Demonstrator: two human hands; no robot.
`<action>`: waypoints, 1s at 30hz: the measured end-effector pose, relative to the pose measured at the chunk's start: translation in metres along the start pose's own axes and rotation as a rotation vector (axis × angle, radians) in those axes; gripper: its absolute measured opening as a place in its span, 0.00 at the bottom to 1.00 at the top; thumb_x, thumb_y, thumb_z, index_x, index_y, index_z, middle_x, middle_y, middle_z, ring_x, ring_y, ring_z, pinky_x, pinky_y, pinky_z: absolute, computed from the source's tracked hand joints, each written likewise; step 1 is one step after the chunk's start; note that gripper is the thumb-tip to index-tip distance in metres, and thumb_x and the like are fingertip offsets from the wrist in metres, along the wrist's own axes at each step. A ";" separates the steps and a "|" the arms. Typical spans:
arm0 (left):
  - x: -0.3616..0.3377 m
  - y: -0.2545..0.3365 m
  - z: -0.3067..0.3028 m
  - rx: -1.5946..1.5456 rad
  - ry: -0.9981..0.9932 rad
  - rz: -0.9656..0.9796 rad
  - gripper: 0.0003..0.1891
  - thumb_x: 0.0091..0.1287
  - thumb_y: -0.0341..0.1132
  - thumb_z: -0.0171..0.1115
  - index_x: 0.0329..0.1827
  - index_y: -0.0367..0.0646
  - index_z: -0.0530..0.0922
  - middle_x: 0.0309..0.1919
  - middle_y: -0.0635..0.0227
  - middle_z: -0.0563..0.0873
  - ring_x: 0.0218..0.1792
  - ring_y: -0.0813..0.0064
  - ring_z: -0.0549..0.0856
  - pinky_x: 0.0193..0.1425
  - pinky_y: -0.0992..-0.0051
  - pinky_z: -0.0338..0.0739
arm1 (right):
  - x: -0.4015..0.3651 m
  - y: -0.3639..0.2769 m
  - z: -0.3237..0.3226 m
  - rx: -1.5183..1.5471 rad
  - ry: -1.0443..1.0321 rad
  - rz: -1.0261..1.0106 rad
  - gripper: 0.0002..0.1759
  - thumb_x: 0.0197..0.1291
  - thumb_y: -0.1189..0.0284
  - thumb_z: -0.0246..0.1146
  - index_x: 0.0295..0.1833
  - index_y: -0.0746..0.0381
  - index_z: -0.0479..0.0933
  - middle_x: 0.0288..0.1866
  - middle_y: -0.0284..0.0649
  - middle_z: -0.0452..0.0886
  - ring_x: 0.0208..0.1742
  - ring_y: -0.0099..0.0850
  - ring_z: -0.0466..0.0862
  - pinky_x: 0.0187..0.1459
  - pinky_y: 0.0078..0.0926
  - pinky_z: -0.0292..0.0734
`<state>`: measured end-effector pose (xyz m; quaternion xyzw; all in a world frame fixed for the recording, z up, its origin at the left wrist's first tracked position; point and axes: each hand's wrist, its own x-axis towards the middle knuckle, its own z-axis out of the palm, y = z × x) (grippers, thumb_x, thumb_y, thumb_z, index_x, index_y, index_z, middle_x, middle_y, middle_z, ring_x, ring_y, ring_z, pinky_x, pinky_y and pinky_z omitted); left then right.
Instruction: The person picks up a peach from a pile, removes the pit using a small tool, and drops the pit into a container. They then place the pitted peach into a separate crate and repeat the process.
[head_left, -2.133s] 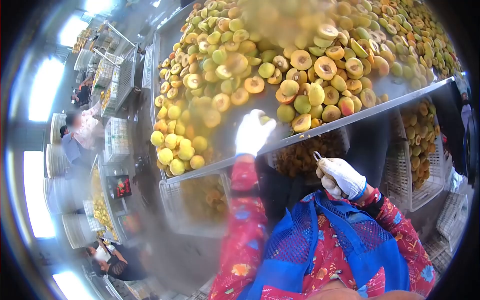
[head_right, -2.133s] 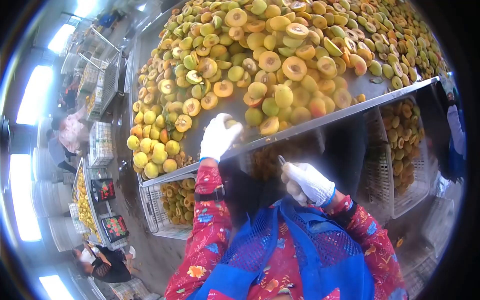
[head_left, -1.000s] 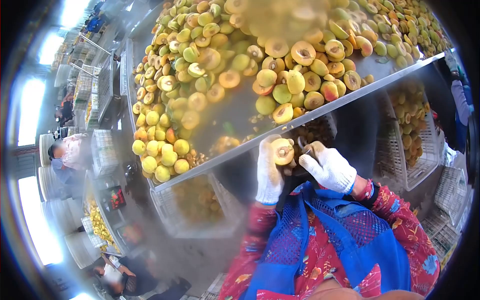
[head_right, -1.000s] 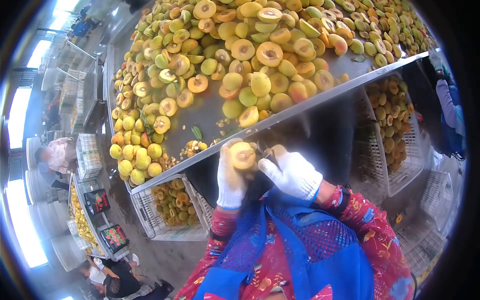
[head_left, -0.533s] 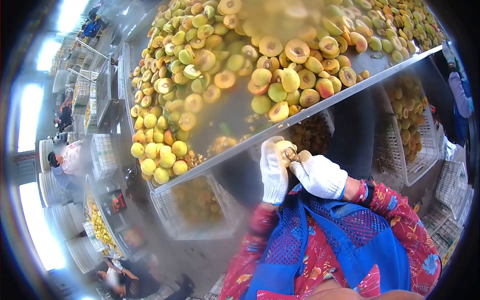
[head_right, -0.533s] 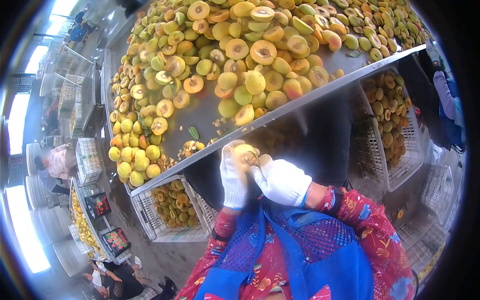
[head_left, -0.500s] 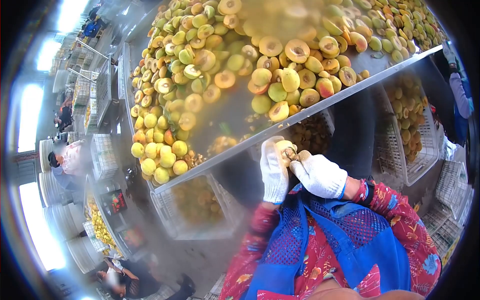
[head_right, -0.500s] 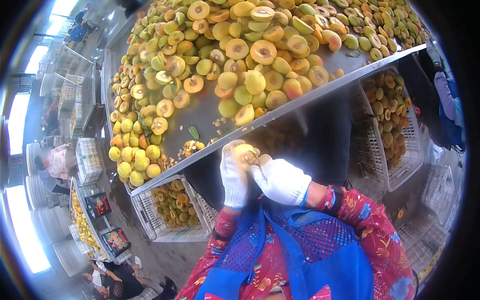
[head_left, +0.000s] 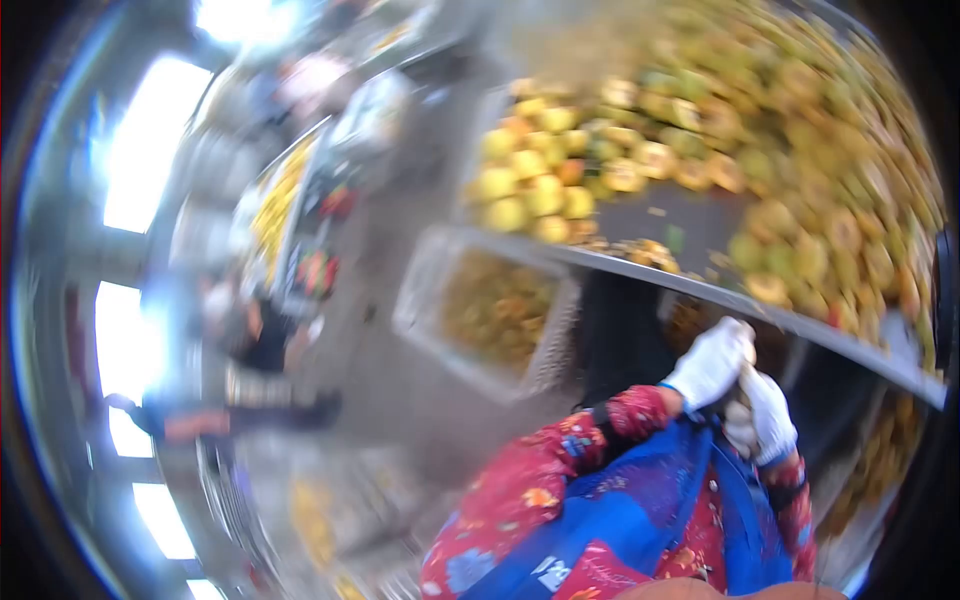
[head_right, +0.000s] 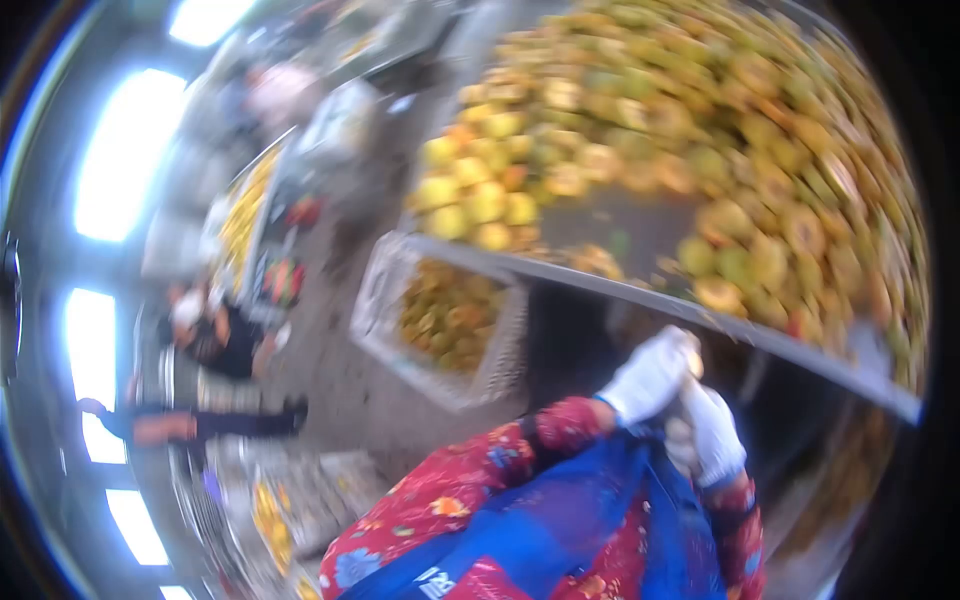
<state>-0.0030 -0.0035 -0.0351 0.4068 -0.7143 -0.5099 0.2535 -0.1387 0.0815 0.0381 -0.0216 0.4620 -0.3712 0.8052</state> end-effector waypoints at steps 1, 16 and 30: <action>-0.004 0.016 -0.004 -0.080 0.057 -0.115 0.11 0.78 0.38 0.50 0.50 0.41 0.77 0.40 0.49 0.86 0.45 0.46 0.87 0.50 0.55 0.80 | 0.005 0.000 -0.007 0.067 -0.027 0.034 0.27 0.81 0.45 0.45 0.36 0.53 0.71 0.13 0.24 0.59 0.06 0.18 0.57 0.07 0.21 0.48; 0.000 0.006 -0.014 -0.394 0.344 0.114 0.14 0.82 0.39 0.50 0.52 0.35 0.77 0.42 0.50 0.85 0.46 0.54 0.85 0.52 0.61 0.78 | 0.075 -0.001 -0.067 0.145 -0.419 -0.122 0.23 0.82 0.52 0.44 0.60 0.58 0.75 0.16 0.22 0.63 0.07 0.15 0.58 0.08 0.18 0.54; -0.060 0.012 -0.101 -0.621 0.677 -0.196 0.11 0.81 0.40 0.52 0.50 0.41 0.76 0.29 0.71 0.81 0.29 0.77 0.79 0.36 0.67 0.77 | 0.099 -0.017 -0.077 0.051 0.089 -0.102 0.27 0.81 0.46 0.46 0.48 0.56 0.79 0.11 0.23 0.63 0.04 0.19 0.57 0.05 0.21 0.53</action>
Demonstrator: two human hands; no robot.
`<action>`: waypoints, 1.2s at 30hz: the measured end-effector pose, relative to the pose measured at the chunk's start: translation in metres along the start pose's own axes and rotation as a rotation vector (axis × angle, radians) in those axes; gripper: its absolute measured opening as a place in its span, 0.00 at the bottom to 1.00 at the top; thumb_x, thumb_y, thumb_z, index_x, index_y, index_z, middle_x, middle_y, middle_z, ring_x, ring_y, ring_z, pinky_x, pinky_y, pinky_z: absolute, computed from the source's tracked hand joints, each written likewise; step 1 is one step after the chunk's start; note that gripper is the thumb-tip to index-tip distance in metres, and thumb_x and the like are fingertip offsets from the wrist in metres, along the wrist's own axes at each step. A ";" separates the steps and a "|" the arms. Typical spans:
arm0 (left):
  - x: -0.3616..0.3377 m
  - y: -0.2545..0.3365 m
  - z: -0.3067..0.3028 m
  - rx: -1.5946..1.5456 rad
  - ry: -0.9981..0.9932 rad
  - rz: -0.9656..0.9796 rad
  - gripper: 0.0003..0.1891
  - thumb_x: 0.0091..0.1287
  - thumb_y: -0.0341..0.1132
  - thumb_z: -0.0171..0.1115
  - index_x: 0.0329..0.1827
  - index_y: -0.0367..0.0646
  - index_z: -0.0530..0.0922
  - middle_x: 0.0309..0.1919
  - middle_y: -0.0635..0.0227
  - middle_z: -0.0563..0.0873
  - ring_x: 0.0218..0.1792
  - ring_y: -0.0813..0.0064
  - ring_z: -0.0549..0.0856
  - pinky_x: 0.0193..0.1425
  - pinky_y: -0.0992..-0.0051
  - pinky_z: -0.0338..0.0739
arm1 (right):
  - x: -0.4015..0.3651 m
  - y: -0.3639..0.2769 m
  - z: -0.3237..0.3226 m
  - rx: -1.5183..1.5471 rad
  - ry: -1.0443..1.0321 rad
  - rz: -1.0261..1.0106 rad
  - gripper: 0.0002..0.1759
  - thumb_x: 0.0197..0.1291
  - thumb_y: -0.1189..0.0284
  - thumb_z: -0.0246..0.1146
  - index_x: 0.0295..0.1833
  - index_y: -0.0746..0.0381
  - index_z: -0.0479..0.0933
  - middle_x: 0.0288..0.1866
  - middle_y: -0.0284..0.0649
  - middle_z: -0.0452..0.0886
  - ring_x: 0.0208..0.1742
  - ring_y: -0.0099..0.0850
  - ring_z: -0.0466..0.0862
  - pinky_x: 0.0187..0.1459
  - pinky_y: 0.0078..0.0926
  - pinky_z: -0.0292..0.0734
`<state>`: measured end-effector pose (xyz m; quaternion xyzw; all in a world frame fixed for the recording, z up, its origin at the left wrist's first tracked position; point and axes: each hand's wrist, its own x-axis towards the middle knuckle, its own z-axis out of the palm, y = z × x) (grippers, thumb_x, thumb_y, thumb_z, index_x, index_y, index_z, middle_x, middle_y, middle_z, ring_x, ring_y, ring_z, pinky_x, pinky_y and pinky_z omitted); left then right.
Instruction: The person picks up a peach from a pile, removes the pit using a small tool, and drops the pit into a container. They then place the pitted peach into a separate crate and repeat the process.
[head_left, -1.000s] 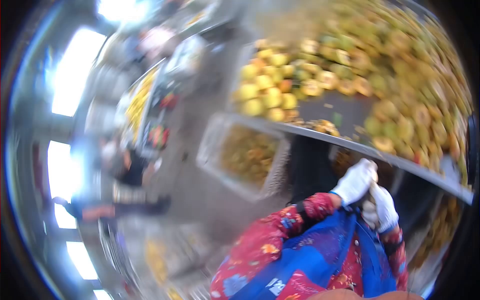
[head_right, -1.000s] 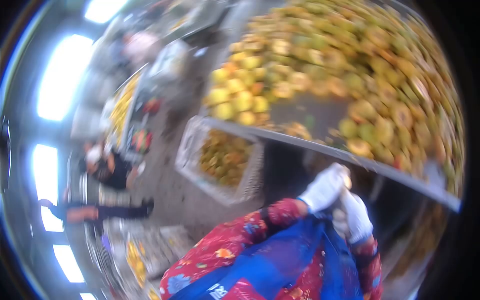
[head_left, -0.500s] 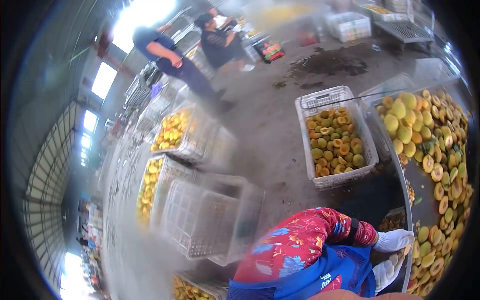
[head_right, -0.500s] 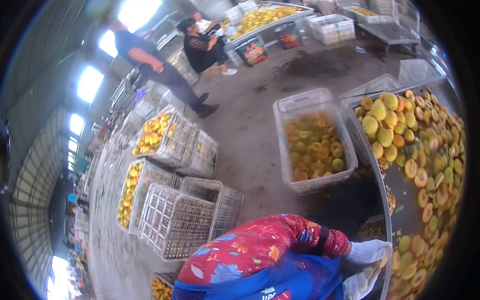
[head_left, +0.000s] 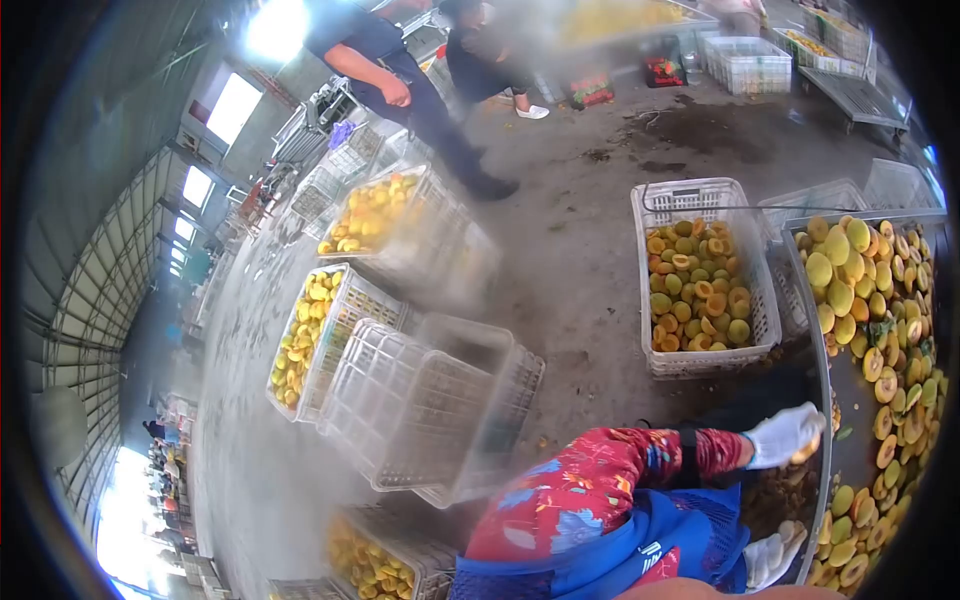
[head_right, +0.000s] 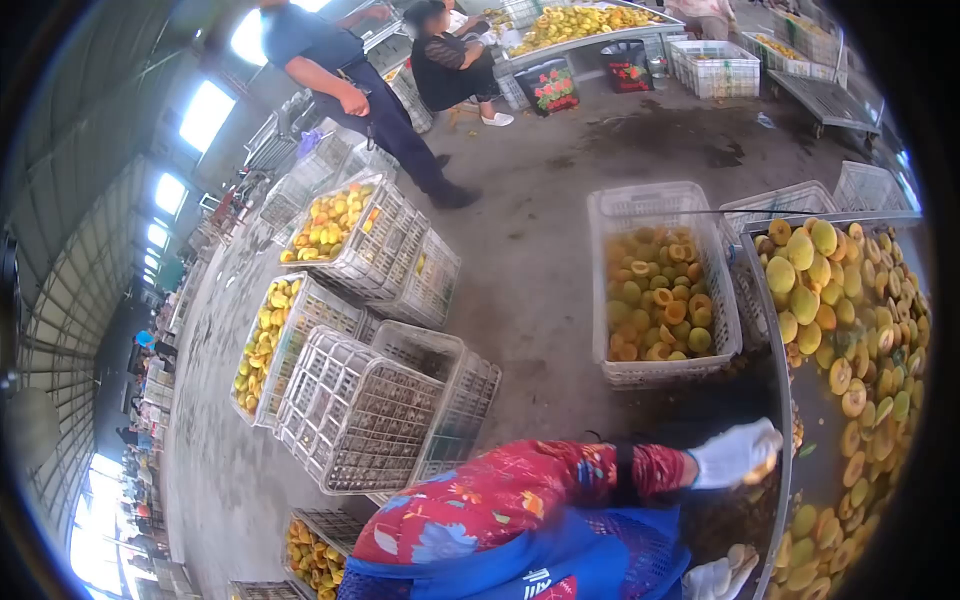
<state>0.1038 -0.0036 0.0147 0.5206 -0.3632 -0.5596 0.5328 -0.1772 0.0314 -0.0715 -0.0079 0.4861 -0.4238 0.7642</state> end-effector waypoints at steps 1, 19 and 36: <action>-0.001 0.012 -0.018 0.222 0.084 0.035 0.14 0.79 0.44 0.55 0.51 0.42 0.76 0.30 0.61 0.86 0.30 0.66 0.86 0.39 0.61 0.80 | 0.004 0.004 -0.006 0.066 0.076 0.104 0.27 0.81 0.45 0.46 0.47 0.56 0.79 0.10 0.24 0.63 0.04 0.19 0.57 0.05 0.21 0.53; 0.087 0.036 -0.078 1.133 0.319 0.370 0.27 0.75 0.41 0.61 0.72 0.36 0.70 0.63 0.40 0.80 0.61 0.44 0.82 0.65 0.55 0.77 | -0.105 0.024 0.046 0.093 -0.118 0.093 0.25 0.82 0.51 0.46 0.42 0.60 0.75 0.15 0.25 0.62 0.07 0.18 0.58 0.09 0.21 0.50; 0.228 -0.008 0.147 1.101 -0.379 0.210 0.31 0.65 0.49 0.67 0.61 0.35 0.69 0.54 0.35 0.83 0.55 0.38 0.84 0.60 0.50 0.79 | -0.106 0.023 0.016 0.037 0.006 -0.034 0.22 0.79 0.50 0.54 0.43 0.59 0.74 0.16 0.31 0.66 0.10 0.22 0.62 0.12 0.21 0.54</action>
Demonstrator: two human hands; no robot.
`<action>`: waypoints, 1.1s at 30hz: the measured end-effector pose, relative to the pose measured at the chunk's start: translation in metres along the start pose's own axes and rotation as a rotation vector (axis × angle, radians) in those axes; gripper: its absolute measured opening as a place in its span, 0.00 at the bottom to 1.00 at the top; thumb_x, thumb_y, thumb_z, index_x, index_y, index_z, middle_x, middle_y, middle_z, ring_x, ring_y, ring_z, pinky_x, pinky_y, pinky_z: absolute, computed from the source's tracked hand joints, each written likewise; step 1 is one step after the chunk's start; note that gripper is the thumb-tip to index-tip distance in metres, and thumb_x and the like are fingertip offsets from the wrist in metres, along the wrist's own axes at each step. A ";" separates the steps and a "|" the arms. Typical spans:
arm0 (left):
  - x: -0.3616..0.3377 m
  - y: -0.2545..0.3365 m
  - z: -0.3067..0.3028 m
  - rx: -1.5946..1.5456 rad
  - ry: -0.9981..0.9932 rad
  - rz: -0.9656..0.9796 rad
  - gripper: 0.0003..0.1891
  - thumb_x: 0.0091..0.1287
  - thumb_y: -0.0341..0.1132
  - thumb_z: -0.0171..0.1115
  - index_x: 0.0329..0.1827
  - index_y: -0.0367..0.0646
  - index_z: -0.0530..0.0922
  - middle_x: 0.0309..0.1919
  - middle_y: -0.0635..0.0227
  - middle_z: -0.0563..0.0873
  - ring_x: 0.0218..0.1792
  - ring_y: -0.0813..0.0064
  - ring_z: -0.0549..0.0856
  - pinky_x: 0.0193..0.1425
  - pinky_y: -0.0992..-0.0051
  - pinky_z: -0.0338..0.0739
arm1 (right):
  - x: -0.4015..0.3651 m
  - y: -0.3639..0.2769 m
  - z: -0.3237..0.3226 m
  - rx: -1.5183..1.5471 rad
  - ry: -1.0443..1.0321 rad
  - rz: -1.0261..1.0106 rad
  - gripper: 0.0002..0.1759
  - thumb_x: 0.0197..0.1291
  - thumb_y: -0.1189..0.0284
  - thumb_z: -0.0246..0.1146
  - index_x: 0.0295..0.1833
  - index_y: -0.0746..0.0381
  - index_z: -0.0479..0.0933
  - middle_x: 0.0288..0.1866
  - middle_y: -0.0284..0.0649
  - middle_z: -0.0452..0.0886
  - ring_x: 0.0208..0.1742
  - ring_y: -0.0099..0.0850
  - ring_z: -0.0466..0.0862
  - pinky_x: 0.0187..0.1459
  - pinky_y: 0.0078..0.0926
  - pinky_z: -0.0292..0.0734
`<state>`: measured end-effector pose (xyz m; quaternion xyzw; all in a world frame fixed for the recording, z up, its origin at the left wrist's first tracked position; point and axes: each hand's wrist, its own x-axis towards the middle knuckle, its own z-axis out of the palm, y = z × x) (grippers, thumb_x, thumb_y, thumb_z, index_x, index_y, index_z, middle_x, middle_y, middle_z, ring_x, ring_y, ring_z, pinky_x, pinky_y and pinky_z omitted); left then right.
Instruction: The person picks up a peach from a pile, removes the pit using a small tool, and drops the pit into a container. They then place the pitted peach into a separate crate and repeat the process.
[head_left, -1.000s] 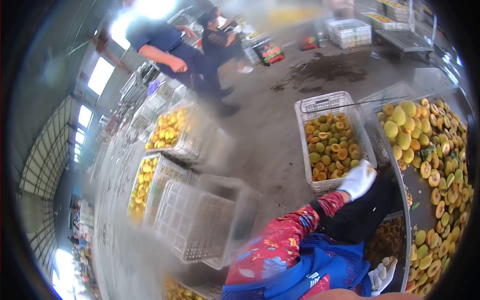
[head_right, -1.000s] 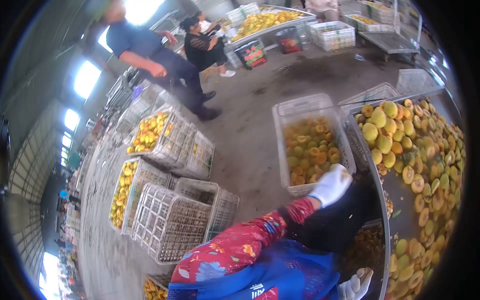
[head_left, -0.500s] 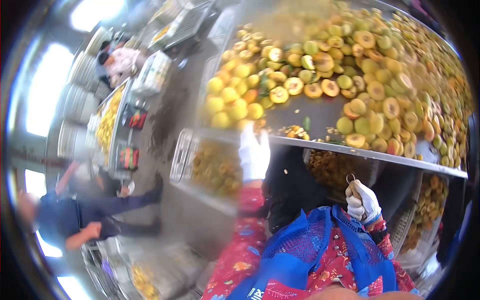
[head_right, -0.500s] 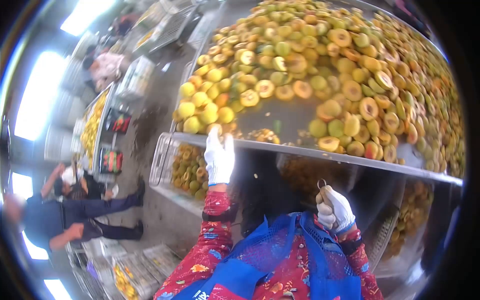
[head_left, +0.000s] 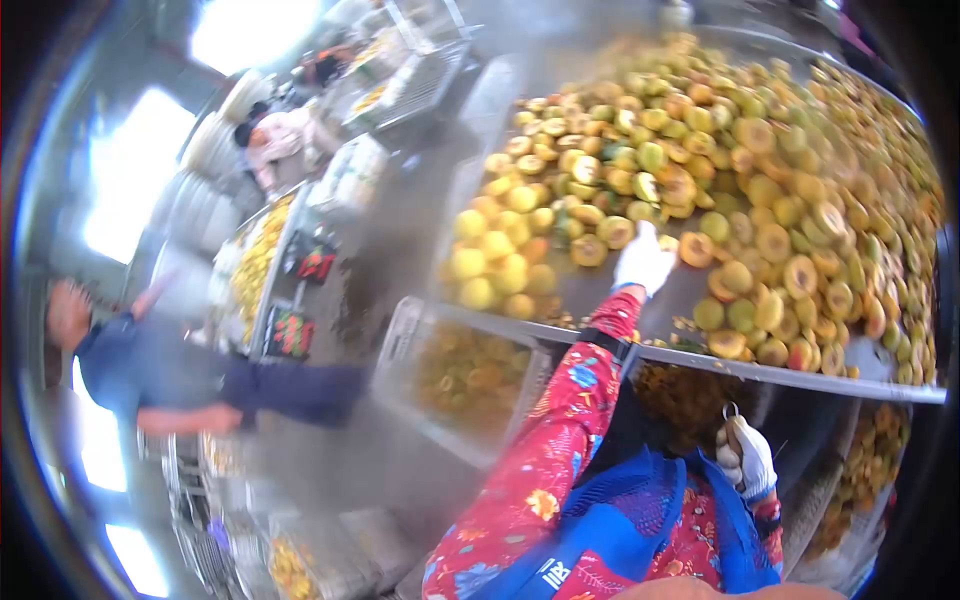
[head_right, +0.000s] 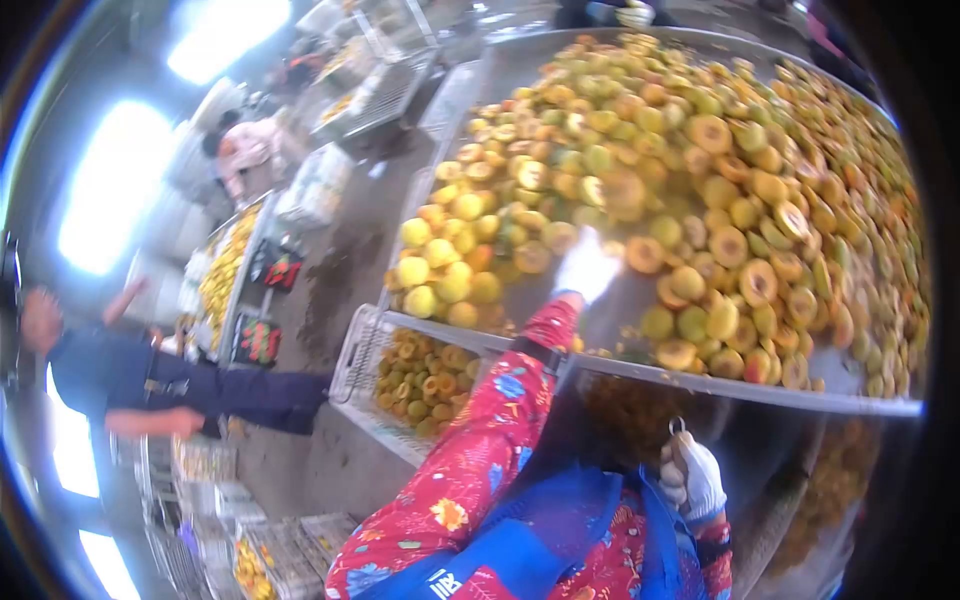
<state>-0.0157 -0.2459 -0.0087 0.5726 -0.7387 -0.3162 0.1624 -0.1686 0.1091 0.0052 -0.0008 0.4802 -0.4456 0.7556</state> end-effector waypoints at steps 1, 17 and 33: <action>-0.009 0.002 -0.006 -0.055 -0.034 -0.028 0.30 0.66 0.48 0.66 0.62 0.37 0.69 0.52 0.35 0.83 0.55 0.36 0.83 0.59 0.49 0.78 | 0.002 -0.003 0.003 -0.025 0.022 -0.009 0.22 0.79 0.50 0.54 0.43 0.59 0.74 0.16 0.31 0.66 0.09 0.22 0.61 0.11 0.21 0.54; -0.194 0.040 0.006 -0.422 -0.361 0.206 0.25 0.69 0.43 0.56 0.67 0.40 0.72 0.62 0.45 0.79 0.64 0.43 0.79 0.70 0.57 0.73 | 0.031 -0.044 0.061 -0.741 0.363 -0.761 0.08 0.67 0.79 0.63 0.50 0.70 0.80 0.38 0.36 0.85 0.41 0.23 0.81 0.45 0.25 0.77; -0.202 0.041 0.012 -0.499 -0.420 0.092 0.23 0.71 0.37 0.58 0.68 0.41 0.73 0.57 0.48 0.85 0.61 0.49 0.84 0.66 0.59 0.77 | 0.037 -0.030 0.061 -0.878 0.453 -0.898 0.07 0.63 0.79 0.63 0.44 0.70 0.80 0.33 0.44 0.86 0.36 0.27 0.84 0.42 0.31 0.80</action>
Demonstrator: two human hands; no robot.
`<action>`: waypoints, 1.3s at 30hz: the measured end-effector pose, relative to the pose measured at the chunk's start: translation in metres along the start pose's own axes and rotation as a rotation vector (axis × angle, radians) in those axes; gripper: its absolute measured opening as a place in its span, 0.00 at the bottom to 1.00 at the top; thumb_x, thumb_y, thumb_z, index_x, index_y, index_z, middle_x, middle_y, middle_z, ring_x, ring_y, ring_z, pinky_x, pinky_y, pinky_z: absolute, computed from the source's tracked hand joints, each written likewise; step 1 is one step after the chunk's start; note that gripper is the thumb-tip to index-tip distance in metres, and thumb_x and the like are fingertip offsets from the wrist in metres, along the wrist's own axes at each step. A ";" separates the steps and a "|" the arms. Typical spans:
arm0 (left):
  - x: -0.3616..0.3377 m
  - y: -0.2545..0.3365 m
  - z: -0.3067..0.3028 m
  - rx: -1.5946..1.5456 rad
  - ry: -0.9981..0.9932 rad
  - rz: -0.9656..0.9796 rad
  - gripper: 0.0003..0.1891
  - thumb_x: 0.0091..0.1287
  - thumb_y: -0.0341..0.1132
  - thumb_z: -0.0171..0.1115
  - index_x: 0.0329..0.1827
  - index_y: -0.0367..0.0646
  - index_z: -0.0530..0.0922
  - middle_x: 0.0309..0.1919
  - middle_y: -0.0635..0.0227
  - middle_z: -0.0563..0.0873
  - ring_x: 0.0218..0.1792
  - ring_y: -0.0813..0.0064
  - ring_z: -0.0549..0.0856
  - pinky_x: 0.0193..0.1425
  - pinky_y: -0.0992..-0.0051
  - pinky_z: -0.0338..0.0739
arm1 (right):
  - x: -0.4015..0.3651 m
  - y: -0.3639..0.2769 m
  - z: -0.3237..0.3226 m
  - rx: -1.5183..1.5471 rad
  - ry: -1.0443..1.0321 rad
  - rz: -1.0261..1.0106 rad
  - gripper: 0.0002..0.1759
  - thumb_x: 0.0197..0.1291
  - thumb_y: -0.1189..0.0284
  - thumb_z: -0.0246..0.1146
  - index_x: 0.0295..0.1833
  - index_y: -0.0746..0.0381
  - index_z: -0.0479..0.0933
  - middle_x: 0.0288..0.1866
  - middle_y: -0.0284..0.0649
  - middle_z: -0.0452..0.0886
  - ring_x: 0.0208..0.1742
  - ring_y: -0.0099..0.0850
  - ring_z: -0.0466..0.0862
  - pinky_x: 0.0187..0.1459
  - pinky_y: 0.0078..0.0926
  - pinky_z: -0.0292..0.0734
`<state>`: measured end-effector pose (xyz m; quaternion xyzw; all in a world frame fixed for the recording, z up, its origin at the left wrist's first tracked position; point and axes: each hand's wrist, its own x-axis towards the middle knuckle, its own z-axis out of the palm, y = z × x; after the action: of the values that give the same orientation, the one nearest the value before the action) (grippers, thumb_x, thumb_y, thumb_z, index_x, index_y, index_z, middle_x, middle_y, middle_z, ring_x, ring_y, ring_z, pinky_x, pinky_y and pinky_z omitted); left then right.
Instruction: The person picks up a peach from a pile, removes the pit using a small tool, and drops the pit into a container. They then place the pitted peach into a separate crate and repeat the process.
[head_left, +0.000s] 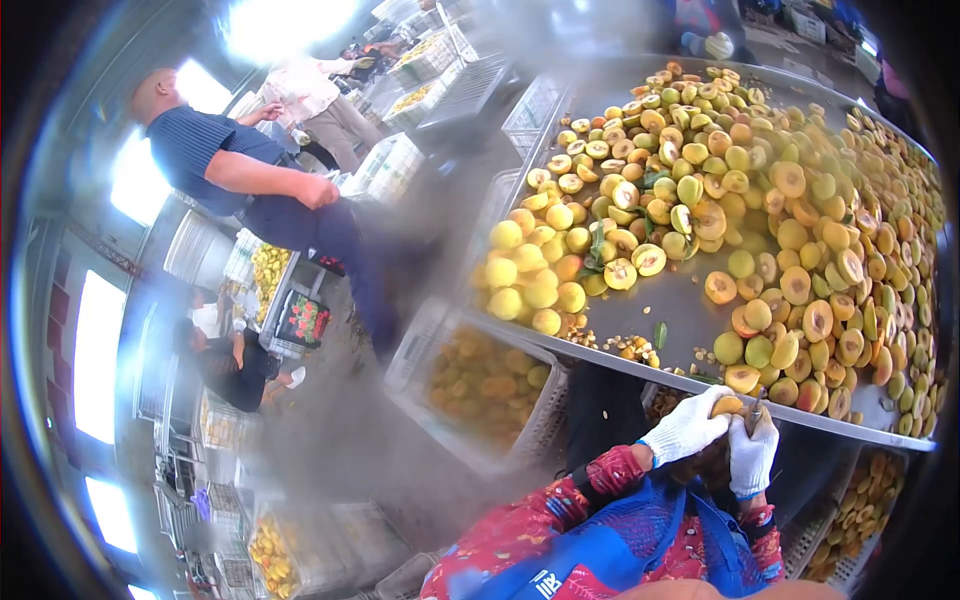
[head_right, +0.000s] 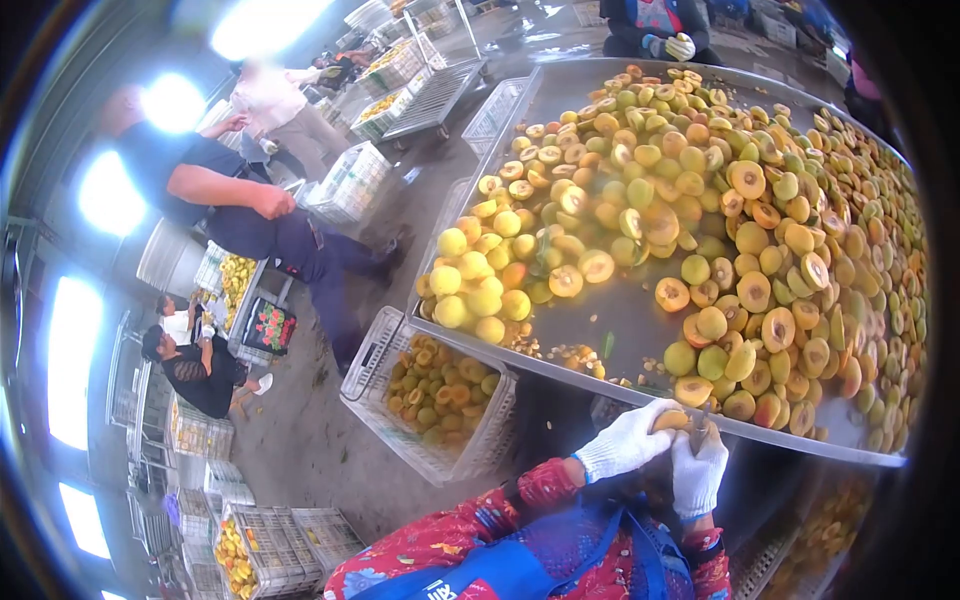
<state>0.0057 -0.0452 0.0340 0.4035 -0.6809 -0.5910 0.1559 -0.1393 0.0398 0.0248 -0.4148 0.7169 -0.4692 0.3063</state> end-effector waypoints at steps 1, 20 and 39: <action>-0.001 -0.002 -0.001 -0.012 0.011 0.010 0.23 0.70 0.37 0.58 0.68 0.41 0.74 0.57 0.49 0.85 0.60 0.51 0.85 0.66 0.60 0.77 | 0.001 0.003 -0.001 0.019 -0.015 0.001 0.09 0.63 0.77 0.64 0.46 0.71 0.80 0.35 0.46 0.87 0.38 0.30 0.86 0.44 0.33 0.80; 0.003 -0.007 0.004 -0.892 -0.013 -0.213 0.28 0.81 0.59 0.49 0.66 0.44 0.74 0.35 0.66 0.86 0.21 0.79 0.81 0.19 0.82 0.70 | -0.025 -0.030 -0.024 -0.426 -0.245 -0.179 0.17 0.75 0.61 0.59 0.45 0.66 0.76 0.23 0.51 0.81 0.24 0.51 0.83 0.26 0.46 0.77; -0.006 -0.007 0.024 -0.049 0.225 0.106 0.21 0.85 0.46 0.44 0.52 0.37 0.81 0.37 0.58 0.88 0.34 0.70 0.86 0.45 0.70 0.81 | -0.020 -0.025 -0.034 0.691 -0.737 0.692 0.22 0.80 0.53 0.53 0.40 0.61 0.72 0.19 0.30 0.70 0.14 0.21 0.68 0.15 0.23 0.61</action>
<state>-0.0044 -0.0244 0.0230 0.4267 -0.6649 -0.5492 0.2723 -0.1505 0.0663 0.0612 -0.1697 0.4633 -0.3735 0.7855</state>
